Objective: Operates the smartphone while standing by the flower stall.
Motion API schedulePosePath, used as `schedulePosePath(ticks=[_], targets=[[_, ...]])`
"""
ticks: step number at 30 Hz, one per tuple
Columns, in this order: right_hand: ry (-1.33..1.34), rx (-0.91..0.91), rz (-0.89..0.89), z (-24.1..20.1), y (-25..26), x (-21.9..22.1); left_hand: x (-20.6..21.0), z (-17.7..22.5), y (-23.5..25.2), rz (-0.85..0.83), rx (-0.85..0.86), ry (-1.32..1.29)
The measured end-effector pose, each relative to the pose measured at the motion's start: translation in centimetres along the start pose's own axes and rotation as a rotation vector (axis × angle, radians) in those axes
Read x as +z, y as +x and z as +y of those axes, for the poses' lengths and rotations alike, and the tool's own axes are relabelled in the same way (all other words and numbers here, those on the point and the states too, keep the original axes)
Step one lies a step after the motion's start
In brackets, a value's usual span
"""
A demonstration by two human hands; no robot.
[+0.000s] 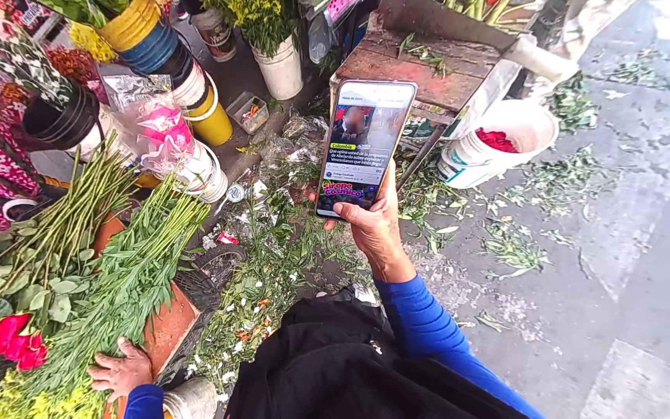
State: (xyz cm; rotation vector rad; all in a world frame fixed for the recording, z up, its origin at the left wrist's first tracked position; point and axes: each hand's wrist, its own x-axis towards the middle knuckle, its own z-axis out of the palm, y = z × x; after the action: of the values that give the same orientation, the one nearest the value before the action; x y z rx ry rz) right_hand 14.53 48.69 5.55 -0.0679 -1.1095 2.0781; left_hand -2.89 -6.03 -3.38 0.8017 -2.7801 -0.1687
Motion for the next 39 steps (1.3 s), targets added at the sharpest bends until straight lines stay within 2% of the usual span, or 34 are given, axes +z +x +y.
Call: schedulePosePath(ticks=[16,25,31,39], targets=[[-0.004,-0.014,-0.050,0.05,-0.26,-0.39,-0.12,0.20,-0.01,-0.006,-0.017,0.011],[-0.002,0.070,-0.208,0.01,-0.50,-0.37,0.12,-0.08,0.09,0.006,0.006,0.006],[0.000,0.073,-0.202,0.09,-0.53,-0.15,0.21,-0.09,0.17,0.005,-0.006,0.005],[0.033,0.061,-0.106,-0.13,-0.34,0.08,0.11,0.00,0.17,-0.005,-0.003,0.004]])
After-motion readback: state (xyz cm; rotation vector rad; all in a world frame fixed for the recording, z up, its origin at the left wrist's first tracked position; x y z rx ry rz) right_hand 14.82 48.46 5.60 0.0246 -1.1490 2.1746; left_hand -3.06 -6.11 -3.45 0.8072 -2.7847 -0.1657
